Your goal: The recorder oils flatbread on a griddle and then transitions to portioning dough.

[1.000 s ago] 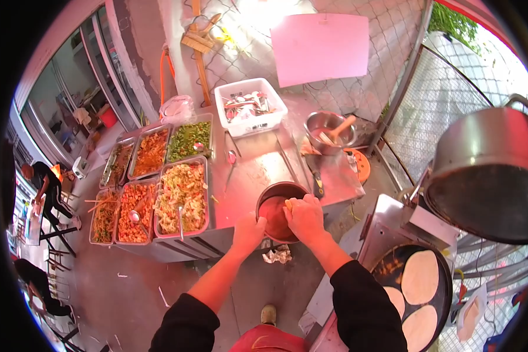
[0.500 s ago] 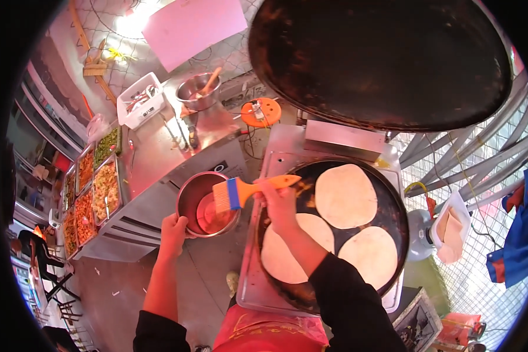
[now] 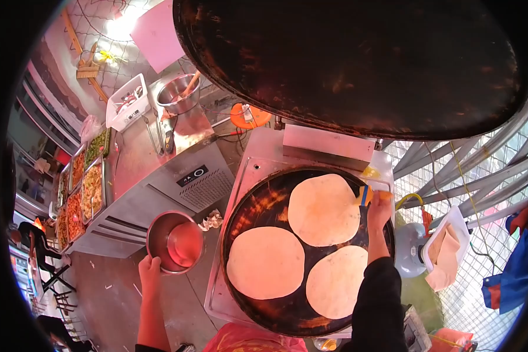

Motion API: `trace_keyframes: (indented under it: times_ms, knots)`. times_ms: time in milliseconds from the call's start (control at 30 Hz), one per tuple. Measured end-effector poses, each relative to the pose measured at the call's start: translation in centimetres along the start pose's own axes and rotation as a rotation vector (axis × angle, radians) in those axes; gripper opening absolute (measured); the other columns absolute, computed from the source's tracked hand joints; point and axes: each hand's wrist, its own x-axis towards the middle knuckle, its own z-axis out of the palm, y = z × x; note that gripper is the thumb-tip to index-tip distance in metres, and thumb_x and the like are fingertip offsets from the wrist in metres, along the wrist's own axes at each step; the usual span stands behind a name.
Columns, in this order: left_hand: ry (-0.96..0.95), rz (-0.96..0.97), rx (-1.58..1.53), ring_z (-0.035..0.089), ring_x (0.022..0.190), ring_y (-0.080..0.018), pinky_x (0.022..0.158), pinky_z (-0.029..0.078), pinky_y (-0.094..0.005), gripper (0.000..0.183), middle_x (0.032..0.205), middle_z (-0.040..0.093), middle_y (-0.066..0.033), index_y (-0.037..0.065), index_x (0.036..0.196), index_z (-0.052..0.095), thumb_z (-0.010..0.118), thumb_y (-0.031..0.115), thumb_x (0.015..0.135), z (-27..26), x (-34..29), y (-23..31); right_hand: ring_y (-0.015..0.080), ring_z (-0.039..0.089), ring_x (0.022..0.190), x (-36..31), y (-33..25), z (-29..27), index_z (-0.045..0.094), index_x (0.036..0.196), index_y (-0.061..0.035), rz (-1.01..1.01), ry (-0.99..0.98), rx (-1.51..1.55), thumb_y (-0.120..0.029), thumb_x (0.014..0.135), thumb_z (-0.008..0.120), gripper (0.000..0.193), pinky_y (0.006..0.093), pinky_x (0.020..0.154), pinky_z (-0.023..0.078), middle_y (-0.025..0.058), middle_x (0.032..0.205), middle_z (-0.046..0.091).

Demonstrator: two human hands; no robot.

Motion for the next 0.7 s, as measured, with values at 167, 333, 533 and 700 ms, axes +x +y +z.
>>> trace_keyframes:
  times_ms: [167,333,533,700]
  knots:
    - [0.015,-0.041,-0.041,0.043,0.054,-0.0044,0.048,0.037,-0.0222,0.016,0.061,0.05,0.001,-0.002,0.071,0.055,0.044,0.004,0.081,0.8,-0.5,0.7,0.0269,0.058,0.09,-3.1,-2.6,8.0,0.062,0.088,-0.0099,-0.637,-0.271,-0.212,-0.009,0.075,0.057,0.015,0.036,0.077,0.048,0.0087,0.092,0.062]
    - [0.061,-0.1,-0.1,0.047,0.053,-0.0052,0.047,0.041,-0.0233,0.016,0.064,0.053,0.0,-0.003,0.074,0.055,0.044,0.005,0.082,-1.2,-1.2,0.5,0.025,0.06,0.065,-12.0,-13.4,6.6,0.06,0.08,-0.0072,-0.629,-0.411,0.092,-0.018,0.083,0.058,0.012,0.0364,0.057,0.048,0.0115,0.07,0.06]
    - [0.029,-0.084,-0.049,0.048,0.052,-0.0063,0.047,0.043,-0.0234,0.017,0.062,0.053,-0.0008,-0.003,0.072,0.055,0.046,0.007,0.083,-2.7,-1.3,-0.8,0.0111,0.053,0.058,-7.3,1.8,-4.0,0.06,0.078,-0.0001,0.005,-0.148,-0.16,-0.018,0.09,0.059,0.021,0.0291,0.05,0.043,0.0043,0.064,0.058]
    - [0.003,-0.112,-0.033,0.046,0.055,-0.0057,0.05,0.039,-0.0239,0.017,0.062,0.052,0.0007,-0.002,0.075,0.057,0.046,0.008,0.083,-2.2,-1.7,-0.9,0.0278,0.058,0.064,-10.9,-4.5,-3.3,0.06,0.082,-0.0044,-0.424,-0.372,-0.308,-0.013,0.082,0.06,0.009,0.0346,0.056,0.047,0.0129,0.072,0.058]
